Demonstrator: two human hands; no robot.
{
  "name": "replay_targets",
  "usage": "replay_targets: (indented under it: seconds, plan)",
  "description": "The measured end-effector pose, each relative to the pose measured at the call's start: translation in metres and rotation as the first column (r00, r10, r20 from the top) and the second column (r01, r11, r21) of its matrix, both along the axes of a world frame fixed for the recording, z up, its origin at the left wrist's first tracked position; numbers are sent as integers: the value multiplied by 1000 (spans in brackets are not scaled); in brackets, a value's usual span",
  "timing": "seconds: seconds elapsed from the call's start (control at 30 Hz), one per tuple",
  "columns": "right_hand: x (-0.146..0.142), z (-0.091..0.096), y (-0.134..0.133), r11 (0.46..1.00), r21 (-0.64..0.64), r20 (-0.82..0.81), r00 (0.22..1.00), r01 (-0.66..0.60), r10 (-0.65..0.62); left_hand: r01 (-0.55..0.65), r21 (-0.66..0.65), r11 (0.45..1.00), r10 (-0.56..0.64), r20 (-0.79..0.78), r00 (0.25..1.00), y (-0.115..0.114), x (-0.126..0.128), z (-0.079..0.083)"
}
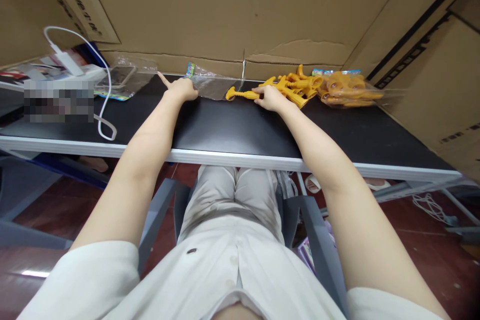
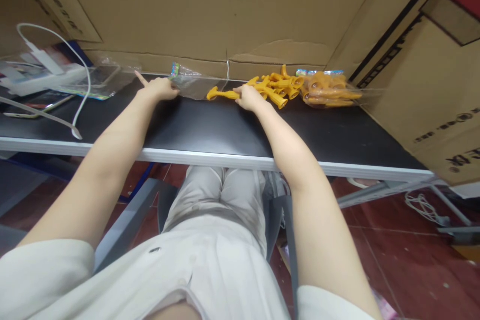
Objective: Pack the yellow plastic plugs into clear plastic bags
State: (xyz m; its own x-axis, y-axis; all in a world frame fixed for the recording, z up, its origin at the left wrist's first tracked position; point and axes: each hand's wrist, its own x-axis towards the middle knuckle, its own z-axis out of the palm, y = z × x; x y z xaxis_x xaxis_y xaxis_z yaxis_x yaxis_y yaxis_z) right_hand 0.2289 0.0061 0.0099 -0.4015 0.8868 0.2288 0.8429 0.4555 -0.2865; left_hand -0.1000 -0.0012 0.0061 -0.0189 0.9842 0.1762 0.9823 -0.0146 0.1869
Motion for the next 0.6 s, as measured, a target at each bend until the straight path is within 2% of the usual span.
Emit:
replay_targets:
  seconds: [0.07, 0.1, 0.23, 0.33, 0.47, 0.6]
  plan:
    - [-3, 9, 1, 999, -32, 80, 997, 22, -19, -141, -16, 990, 142, 36, 989, -2, 7, 1]
    - [-6, 13, 3, 998, -50, 117, 993, 35, -29, -168, -19, 986, 169, 54, 984, -4, 11, 3]
    - [-17, 26, 14, 990, -78, 225, 969, 117, -97, -63, 14, 998, 62, 87, 994, -13, 31, 8]
    - [-22, 31, 20, 985, -98, 249, 962, 145, -117, 23, 44, 999, -27, 81, 996, -18, 49, 8]
    - [-22, 32, 16, 986, -121, 201, 975, 115, -89, 110, 76, 991, -114, 52, 992, -22, 72, 4]
    - [-18, 27, 7, 991, -130, 147, 989, 43, -24, 118, 102, 988, -123, 44, 991, -22, 85, -1]
